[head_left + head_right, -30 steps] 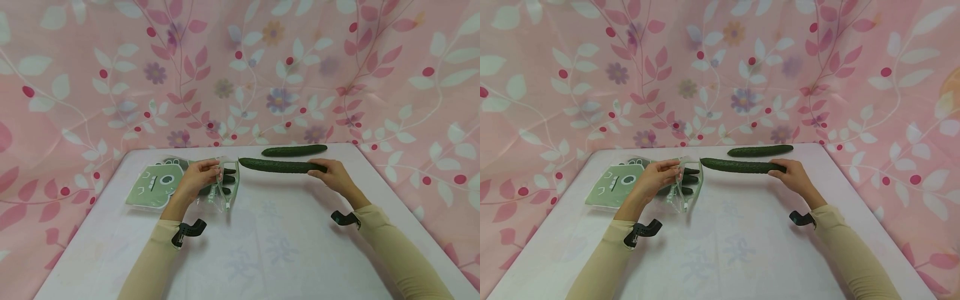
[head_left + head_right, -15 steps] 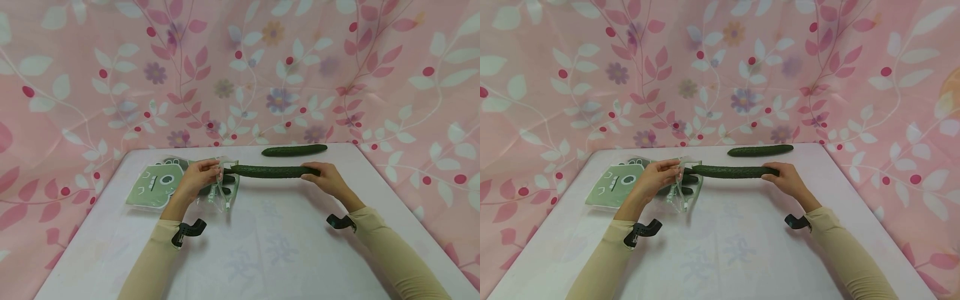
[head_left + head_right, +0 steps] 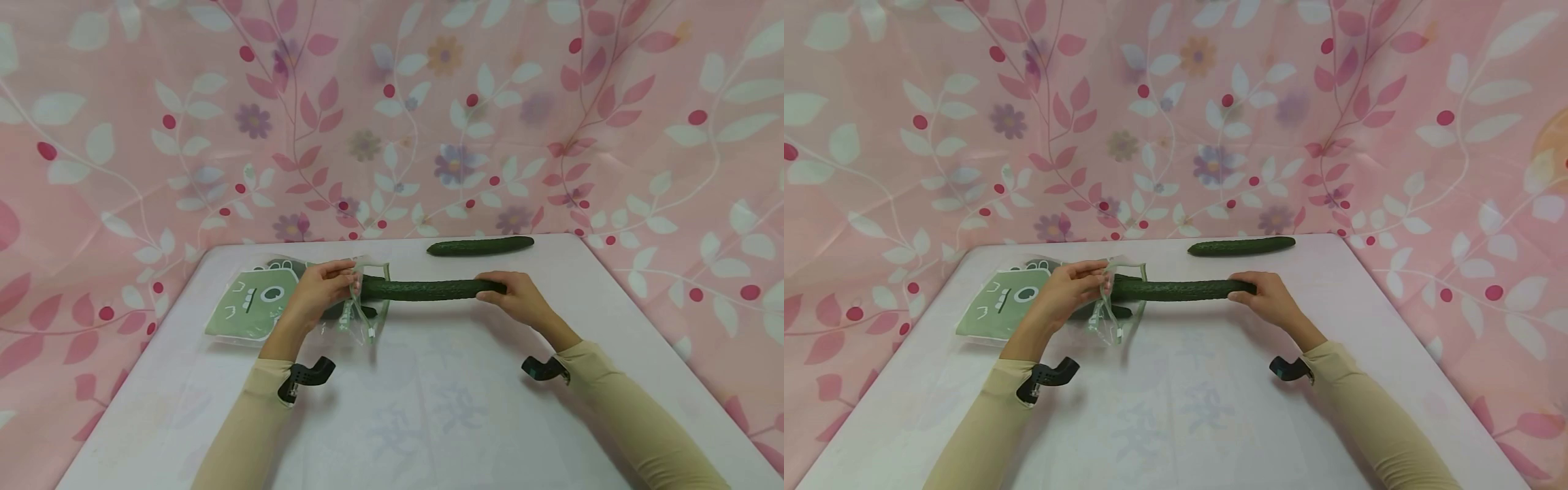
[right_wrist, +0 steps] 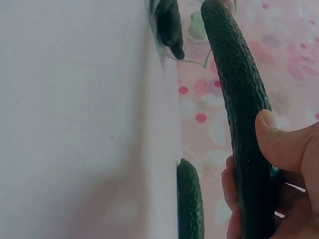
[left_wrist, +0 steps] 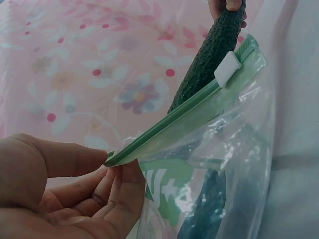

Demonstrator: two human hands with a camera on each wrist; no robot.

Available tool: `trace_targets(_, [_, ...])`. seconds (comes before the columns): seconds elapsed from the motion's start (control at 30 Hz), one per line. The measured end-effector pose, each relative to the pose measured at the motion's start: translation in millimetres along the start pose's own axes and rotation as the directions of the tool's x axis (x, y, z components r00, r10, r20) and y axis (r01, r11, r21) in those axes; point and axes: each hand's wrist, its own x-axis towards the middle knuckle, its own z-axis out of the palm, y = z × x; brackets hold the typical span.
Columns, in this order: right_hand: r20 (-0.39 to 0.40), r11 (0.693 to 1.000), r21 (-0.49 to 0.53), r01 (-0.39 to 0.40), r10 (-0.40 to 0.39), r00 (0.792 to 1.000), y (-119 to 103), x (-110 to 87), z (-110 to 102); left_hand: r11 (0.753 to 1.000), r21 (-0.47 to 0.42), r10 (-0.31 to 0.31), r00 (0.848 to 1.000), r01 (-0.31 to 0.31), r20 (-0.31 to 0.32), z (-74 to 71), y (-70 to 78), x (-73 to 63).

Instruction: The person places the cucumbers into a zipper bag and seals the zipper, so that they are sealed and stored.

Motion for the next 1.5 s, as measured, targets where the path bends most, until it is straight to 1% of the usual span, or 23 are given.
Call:
trace_targets(0.17, [0.015,1.000,0.005,-0.004,0.004,1.000,0.5,3.0,9.7,1.000,-0.002,-0.012,1.000,0.012,-0.006,-3.9,-0.7,0.9])
trace_targets(0.3, [0.012,1.000,-0.001,0.001,-0.001,1.000,-2.5,4.8,16.0,0.999,-0.025,-0.023,0.999,0.023,-0.023,-6.0,-0.1,1.8])
trace_targets(0.4, [0.011,1.000,-0.002,0.006,-0.006,1.000,-5.4,6.1,20.2,0.999,-0.044,-0.020,0.999,0.019,-0.033,-7.3,1.0,2.3])
trace_targets(0.6, [0.017,1.000,0.006,0.022,-0.022,1.000,-11.5,9.5,28.8,1.000,-0.004,-0.012,0.999,0.012,-0.053,-11.3,2.6,0.9])
trace_targets(0.83, [0.037,0.999,0.040,0.020,-0.021,0.999,-19.6,14.9,37.5,1.000,-0.006,-0.014,0.998,0.013,-0.064,-15.6,3.0,1.0])
trace_targets(0.93, [0.036,0.999,0.047,0.026,-0.028,0.999,-22.5,17.7,41.2,1.000,0.007,-0.015,0.997,0.016,-0.074,-17.0,2.1,2.1])
trace_targets(1.07, [0.039,0.998,0.051,0.028,-0.030,0.999,-25.6,21.0,46.9,1.000,0.019,-0.019,0.996,0.021,-0.087,-17.6,3.0,2.4])
trace_targets(1.37, [0.061,0.998,0.062,0.006,-0.010,0.998,-34.9,26.6,59.3,0.999,0.012,-0.033,0.994,0.034,-0.103,-17.5,4.9,1.3])
trace_targets(1.5, [0.071,0.998,0.066,0.001,-0.006,0.997,-38.3,29.7,64.8,0.999,0.010,-0.035,0.994,0.036,-0.099,-16.5,5.8,0.7])
